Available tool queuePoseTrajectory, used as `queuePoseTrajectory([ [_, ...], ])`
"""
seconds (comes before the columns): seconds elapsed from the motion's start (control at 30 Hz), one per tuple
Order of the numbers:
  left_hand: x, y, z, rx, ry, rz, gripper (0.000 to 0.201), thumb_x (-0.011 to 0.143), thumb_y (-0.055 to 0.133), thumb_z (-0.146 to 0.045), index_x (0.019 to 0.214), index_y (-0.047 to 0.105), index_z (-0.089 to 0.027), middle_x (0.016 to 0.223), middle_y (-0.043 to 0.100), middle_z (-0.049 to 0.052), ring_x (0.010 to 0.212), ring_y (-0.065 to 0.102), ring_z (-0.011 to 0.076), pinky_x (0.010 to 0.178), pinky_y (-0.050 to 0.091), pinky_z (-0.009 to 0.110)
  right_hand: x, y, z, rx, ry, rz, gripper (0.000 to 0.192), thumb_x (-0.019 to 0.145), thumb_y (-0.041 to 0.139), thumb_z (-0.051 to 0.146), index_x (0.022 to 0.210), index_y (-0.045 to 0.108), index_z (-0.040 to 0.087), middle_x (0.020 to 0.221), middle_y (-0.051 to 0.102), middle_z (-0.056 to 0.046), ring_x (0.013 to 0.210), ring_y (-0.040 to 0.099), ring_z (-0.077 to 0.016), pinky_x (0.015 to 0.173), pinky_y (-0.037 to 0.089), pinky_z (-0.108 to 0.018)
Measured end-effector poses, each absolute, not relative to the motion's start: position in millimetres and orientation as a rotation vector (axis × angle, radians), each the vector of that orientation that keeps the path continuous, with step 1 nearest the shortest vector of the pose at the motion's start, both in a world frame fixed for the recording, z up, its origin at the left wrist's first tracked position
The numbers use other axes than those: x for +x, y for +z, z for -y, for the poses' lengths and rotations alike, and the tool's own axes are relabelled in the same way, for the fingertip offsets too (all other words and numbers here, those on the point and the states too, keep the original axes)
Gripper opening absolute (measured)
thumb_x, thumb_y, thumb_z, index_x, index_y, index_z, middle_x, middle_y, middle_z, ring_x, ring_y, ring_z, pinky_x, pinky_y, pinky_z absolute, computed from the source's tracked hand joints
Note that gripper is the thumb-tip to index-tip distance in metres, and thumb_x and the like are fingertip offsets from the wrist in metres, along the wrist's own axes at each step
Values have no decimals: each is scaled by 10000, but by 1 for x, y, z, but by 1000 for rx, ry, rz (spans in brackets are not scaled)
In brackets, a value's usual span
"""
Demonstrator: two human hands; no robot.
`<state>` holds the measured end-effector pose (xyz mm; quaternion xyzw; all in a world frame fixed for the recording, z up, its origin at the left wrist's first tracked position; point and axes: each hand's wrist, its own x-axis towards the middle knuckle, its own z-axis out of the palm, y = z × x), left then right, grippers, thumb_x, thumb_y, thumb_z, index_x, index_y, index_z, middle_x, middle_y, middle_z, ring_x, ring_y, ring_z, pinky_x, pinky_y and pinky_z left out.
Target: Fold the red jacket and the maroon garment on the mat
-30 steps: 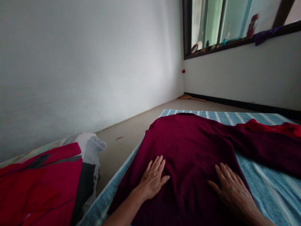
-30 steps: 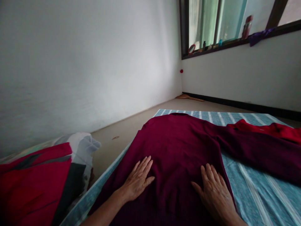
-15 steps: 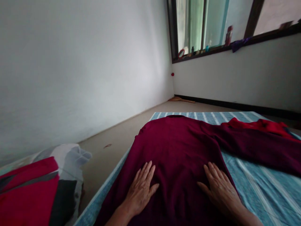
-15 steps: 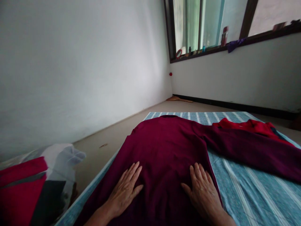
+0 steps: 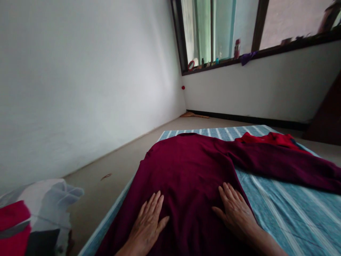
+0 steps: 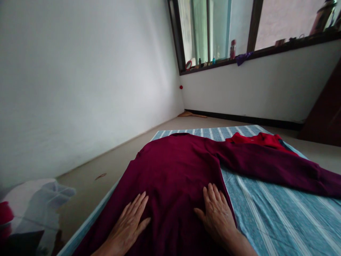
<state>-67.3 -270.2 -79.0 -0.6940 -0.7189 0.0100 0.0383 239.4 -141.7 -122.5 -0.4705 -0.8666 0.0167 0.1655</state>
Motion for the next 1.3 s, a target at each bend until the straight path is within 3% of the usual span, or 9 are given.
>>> queuePoseTrajectory([
  [0.23,-64,-51,232,-2143,-128,2260,637,893,348,-551,1393,366,-156,1449,364,98,1338,313,239,1074,319,401,236,-117,140,-1395,120,2496,715,841,462,581,1336,446,65,1414,344,-199,1313,311,-338,1046,322,-478],
  [0.4,-14,-28,141,-2381,-225,2167,540,928,306,-443,1350,411,-122,1434,394,97,1330,329,177,1086,291,310,235,-116,140,-1394,148,2478,707,830,493,564,1340,442,77,1413,337,-198,1308,314,-344,1040,338,-478],
  [0.53,39,-39,50,-2442,-105,2069,451,922,364,-316,1312,457,-108,1412,426,108,1318,350,157,1082,268,251,233,-128,138,-1320,54,2441,688,821,511,557,1324,471,89,1391,371,-205,1283,358,-356,998,392,-480],
  [0.7,77,-76,-28,-2275,-176,2142,451,937,347,-287,1327,428,-75,1441,365,159,1348,291,237,1094,258,363,226,-151,131,-1240,-209,2305,726,756,550,630,1240,565,89,1295,493,-230,1173,494,-376,881,478,-477],
  [0.9,79,-102,-47,-2216,-187,2157,462,951,331,-343,1349,416,-124,1456,349,129,1363,256,234,1108,217,402,208,-163,125,-1239,-383,2072,861,726,313,814,1038,677,99,1124,629,-215,1043,584,-356,790,496,-448],
  [0.97,78,-101,-50,-2222,-186,2136,474,953,322,-355,1369,388,-138,1473,319,114,1371,234,225,1109,209,400,205,-167,123,-1258,-421,2023,743,808,291,720,1015,679,121,1110,641,-193,1038,582,-340,788,487,-445],
  [1.1,83,-101,-63,-2238,-152,2129,458,955,305,-347,1355,408,-150,1468,334,103,1364,252,216,1105,216,391,211,-179,118,-1199,-545,2018,376,893,343,327,1078,639,185,1105,655,-118,1050,573,-288,820,462,-413],
  [1.3,86,-101,-79,-2262,-89,2134,501,955,280,-385,1383,362,-138,1490,282,113,1378,213,227,1103,213,406,228,-186,107,-1062,-609,2091,387,889,329,207,1169,596,203,1092,662,-92,996,603,-250,817,430,-361],
])
